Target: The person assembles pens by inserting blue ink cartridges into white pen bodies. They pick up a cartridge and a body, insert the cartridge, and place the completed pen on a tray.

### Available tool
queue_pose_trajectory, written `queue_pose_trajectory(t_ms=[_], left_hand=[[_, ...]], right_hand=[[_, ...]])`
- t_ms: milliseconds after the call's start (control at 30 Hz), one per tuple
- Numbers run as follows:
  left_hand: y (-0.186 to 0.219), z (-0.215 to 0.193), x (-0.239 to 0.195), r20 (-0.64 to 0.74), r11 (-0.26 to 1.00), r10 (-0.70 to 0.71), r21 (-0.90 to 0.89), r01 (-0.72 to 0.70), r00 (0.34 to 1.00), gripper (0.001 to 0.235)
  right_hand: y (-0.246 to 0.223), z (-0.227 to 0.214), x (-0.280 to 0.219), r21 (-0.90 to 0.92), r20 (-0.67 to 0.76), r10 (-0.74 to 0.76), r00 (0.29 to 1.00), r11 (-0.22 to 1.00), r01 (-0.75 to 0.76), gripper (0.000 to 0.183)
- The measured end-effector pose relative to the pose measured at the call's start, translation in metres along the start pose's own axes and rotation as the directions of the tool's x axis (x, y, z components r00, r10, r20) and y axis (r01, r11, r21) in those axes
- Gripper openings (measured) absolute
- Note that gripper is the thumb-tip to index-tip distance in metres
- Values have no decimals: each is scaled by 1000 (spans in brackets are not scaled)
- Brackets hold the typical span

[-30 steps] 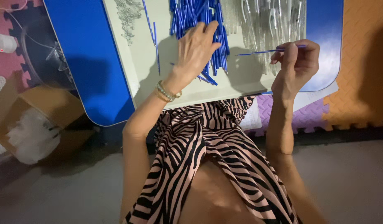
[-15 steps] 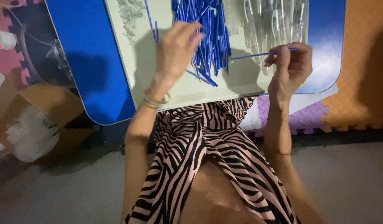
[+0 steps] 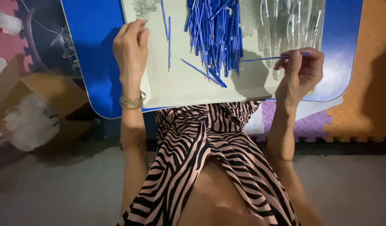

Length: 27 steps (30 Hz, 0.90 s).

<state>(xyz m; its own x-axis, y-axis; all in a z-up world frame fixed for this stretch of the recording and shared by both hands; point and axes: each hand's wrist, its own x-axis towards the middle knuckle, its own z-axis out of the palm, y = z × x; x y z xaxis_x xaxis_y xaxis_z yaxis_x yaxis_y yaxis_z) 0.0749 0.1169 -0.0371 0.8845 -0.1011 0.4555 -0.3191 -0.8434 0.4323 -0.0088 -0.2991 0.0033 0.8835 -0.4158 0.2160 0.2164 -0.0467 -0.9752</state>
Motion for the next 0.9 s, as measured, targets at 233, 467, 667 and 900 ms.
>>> queue_pose_trajectory(t_ms=[233, 467, 667, 900], left_hand=[[-7, 11, -11, 102, 960, -118, 266, 87, 988, 23], [10, -2, -17, 144, 956, -81, 290, 36, 986, 42], [15, -8, -32, 210, 949, -98, 314, 28, 973, 34], [31, -10, -41, 236, 996, -85, 35, 79, 968, 19]], right_hand=[[-2, 18, -4, 80, 54, -22, 998, 997, 17, 29], [1, 33, -3, 103, 150, -89, 985, 992, 74, 20], [-3, 53, -8, 117, 173, -54, 984, 993, 34, 20], [-4, 69, -9, 102, 237, -57, 970, 994, 34, 16]])
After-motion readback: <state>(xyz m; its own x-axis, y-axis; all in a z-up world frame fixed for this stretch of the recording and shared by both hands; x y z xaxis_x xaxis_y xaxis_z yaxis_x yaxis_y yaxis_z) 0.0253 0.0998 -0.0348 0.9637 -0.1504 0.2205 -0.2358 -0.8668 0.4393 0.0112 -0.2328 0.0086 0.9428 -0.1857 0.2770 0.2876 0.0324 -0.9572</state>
